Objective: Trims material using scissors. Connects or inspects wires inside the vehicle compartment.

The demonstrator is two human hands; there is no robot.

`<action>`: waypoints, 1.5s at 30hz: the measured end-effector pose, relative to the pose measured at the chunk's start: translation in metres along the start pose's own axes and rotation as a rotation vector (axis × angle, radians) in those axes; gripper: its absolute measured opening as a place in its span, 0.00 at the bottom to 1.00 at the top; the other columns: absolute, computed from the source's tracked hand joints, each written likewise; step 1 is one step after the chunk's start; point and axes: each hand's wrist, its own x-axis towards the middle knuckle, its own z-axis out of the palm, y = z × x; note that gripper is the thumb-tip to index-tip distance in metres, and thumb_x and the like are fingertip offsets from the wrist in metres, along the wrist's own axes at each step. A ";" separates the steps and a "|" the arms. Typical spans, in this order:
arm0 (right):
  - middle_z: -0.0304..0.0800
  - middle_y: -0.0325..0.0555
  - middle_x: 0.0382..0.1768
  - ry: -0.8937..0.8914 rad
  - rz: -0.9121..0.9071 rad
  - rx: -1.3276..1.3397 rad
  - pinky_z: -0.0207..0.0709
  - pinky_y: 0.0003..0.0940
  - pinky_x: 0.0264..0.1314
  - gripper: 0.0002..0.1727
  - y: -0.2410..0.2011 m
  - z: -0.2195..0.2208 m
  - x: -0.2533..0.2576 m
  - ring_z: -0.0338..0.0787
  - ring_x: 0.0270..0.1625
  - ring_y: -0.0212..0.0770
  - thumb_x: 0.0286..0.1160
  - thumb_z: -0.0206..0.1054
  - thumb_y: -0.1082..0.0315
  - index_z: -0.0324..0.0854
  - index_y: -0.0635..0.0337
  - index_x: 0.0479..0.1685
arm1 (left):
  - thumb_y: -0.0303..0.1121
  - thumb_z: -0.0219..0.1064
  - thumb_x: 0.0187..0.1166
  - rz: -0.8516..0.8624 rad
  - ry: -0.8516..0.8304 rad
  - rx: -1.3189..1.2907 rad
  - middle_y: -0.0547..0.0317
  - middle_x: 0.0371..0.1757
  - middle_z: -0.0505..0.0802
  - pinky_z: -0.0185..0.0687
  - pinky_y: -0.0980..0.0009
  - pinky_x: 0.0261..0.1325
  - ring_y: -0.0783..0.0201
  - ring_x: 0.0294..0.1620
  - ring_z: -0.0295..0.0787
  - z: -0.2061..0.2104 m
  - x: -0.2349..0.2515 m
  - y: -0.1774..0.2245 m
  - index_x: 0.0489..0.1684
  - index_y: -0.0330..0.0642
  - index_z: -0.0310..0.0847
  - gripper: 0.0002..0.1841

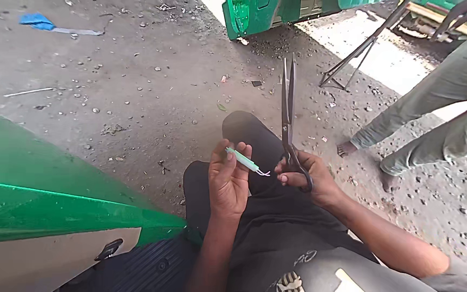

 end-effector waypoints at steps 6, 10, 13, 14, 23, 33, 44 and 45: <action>0.94 0.63 0.45 0.012 -0.073 0.082 0.93 0.47 0.52 0.15 0.002 0.018 0.003 0.97 0.45 0.53 0.65 0.79 0.79 0.82 0.71 0.49 | 0.19 0.54 0.86 0.055 -0.001 -0.092 0.48 0.57 0.92 0.76 0.50 0.79 0.52 0.66 0.89 -0.004 -0.004 -0.012 0.59 0.41 0.82 0.13; 0.93 0.62 0.39 0.076 -0.106 0.117 0.94 0.46 0.46 0.12 0.002 0.028 0.011 0.97 0.38 0.52 0.65 0.78 0.81 0.81 0.73 0.44 | 0.22 0.51 0.89 0.036 0.009 -0.098 0.44 0.56 0.92 0.78 0.48 0.77 0.48 0.65 0.89 -0.010 -0.010 -0.016 0.58 0.40 0.81 0.13; 0.93 0.62 0.39 0.092 -0.130 0.100 0.94 0.47 0.48 0.12 -0.001 0.023 0.021 0.96 0.38 0.53 0.65 0.78 0.82 0.82 0.73 0.44 | 0.21 0.52 0.85 0.059 0.031 0.164 0.46 0.49 0.91 0.87 0.48 0.66 0.50 0.54 0.93 -0.024 -0.010 -0.011 0.55 0.38 0.80 0.12; 0.93 0.61 0.38 0.093 -0.144 0.069 0.94 0.46 0.47 0.12 -0.002 0.021 0.024 0.96 0.37 0.52 0.64 0.78 0.82 0.82 0.72 0.44 | 0.19 0.53 0.82 0.079 0.011 0.327 0.48 0.48 0.90 0.90 0.51 0.61 0.53 0.51 0.93 -0.030 -0.009 -0.008 0.55 0.37 0.80 0.12; 0.89 0.53 0.33 0.023 -0.207 -0.128 0.83 0.32 0.32 0.14 -0.003 0.024 0.046 0.88 0.31 0.40 0.59 0.78 0.80 0.82 0.66 0.42 | 0.44 0.66 0.86 -0.011 -0.410 1.419 0.68 0.44 0.97 0.92 0.73 0.47 0.74 0.42 0.93 -0.016 0.002 0.014 0.52 0.47 0.93 0.14; 0.88 0.53 0.35 0.074 -0.282 -0.032 0.85 0.32 0.32 0.16 0.008 0.035 0.051 0.88 0.31 0.40 0.61 0.77 0.82 0.79 0.65 0.46 | 0.21 0.57 0.85 0.077 -0.025 0.715 0.45 0.42 0.91 0.96 0.61 0.46 0.57 0.39 0.94 -0.012 -0.011 -0.025 0.51 0.26 0.80 0.08; 0.88 0.52 0.31 0.100 -0.309 -0.117 0.86 0.34 0.31 0.16 0.012 0.030 0.053 0.88 0.29 0.41 0.62 0.81 0.79 0.80 0.67 0.44 | 0.20 0.61 0.82 0.044 -0.078 0.547 0.46 0.42 0.89 0.95 0.59 0.48 0.57 0.39 0.93 -0.019 -0.002 -0.018 0.50 0.28 0.79 0.06; 0.87 0.48 0.29 0.111 -0.336 -0.219 0.84 0.32 0.31 0.16 0.014 0.021 0.049 0.87 0.28 0.39 0.60 0.84 0.75 0.81 0.65 0.42 | 0.21 0.60 0.83 0.022 -0.073 0.513 0.46 0.42 0.89 0.95 0.58 0.47 0.57 0.39 0.93 -0.018 -0.001 -0.014 0.50 0.30 0.79 0.06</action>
